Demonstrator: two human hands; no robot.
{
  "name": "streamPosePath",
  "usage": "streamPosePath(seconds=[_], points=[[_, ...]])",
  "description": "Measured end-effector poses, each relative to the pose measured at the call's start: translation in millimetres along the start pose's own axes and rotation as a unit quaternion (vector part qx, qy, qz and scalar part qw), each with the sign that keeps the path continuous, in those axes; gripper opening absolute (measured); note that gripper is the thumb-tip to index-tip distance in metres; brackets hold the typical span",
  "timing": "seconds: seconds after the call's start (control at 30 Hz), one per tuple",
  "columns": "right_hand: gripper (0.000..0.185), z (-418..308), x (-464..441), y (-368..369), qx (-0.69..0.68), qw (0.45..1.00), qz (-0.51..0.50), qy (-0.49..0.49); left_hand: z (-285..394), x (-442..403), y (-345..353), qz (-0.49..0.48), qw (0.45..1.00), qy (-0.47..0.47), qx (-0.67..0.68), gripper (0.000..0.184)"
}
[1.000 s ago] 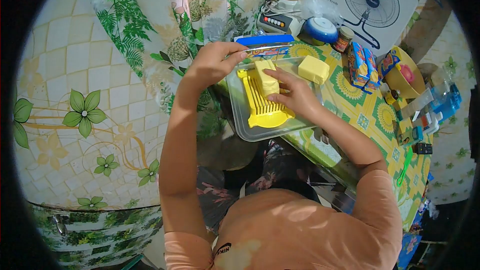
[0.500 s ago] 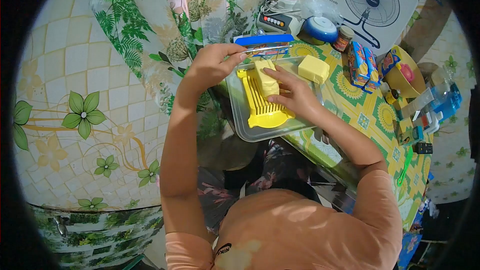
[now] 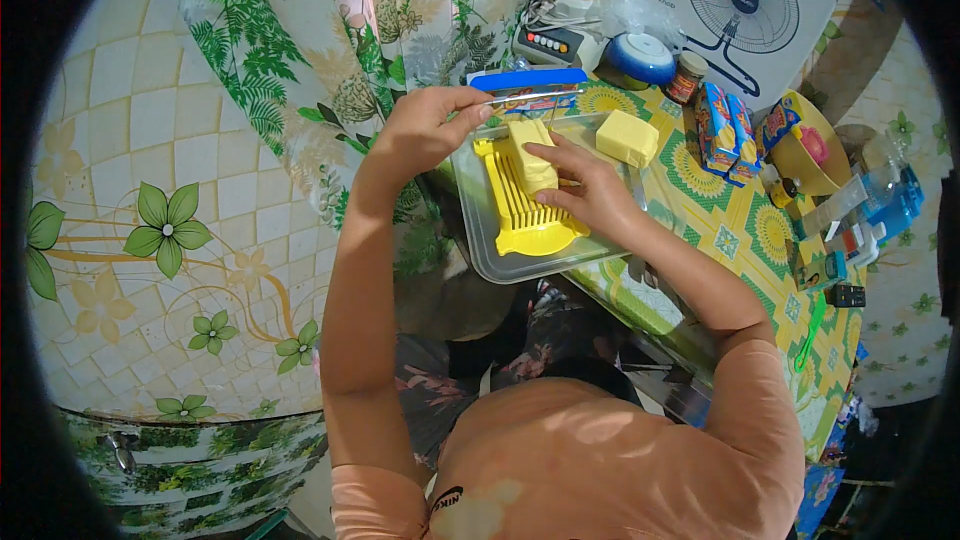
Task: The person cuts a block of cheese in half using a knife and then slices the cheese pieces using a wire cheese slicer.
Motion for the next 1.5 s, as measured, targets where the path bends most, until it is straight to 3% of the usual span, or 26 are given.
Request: streamPosePath(seconds=[0.4, 0.5, 0.7, 0.8, 1.1, 1.2, 1.5], points=[[0.062, 2.0, 0.4, 0.2, 0.004, 1.000, -0.005, 0.009, -3.4, -13.5, -8.1, -0.038, 0.999, -0.030, -0.004, 0.034], [0.062, 3.8, 0.3, 1.0, 0.008, 1.000, -0.001, 0.000, -11.7, -17.5, -5.5, 0.000, 1.000, 0.012, -0.006, 0.032], [0.059, 2.5, 0.6, 2.4, -0.009, 1.000, 0.001, 0.004, -9.8, -20.8, -9.9, -0.015, 1.000, -0.015, 0.018, 0.036], [0.059, 0.9, 0.8, 2.6, -0.023, 1.000, -0.002, 0.019, -16.7, -23.7, -6.1, 0.013, 0.999, 0.028, 0.039, 0.030], [0.060, 3.5, 1.6, 6.0, 0.002, 1.000, 0.009, -0.001, -21.4, -23.1, -4.7, 0.020, 0.998, 0.032, 0.055, 0.031], [0.060, 2.7, 0.9, 5.6, 0.019, 1.000, 0.011, -0.001, -22.1, -24.4, -6.7, -0.017, 0.997, -0.038, 0.066, 0.032], [0.062, 3.8, 2.5, 5.7, 0.015, 1.000, 0.010, 0.008, -9.7, -20.1, -7.9, -0.032, 0.998, -0.044, 0.001, 0.031]])
Point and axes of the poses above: each hand's wrist, its own x-axis away from the middle knuckle, its own y-axis out of the palm, z = x × y, the point moved 1 cm from there along -x, towards the middle knuckle, and after that the axes turned 4 degrees about y, right-handed, at the moved point
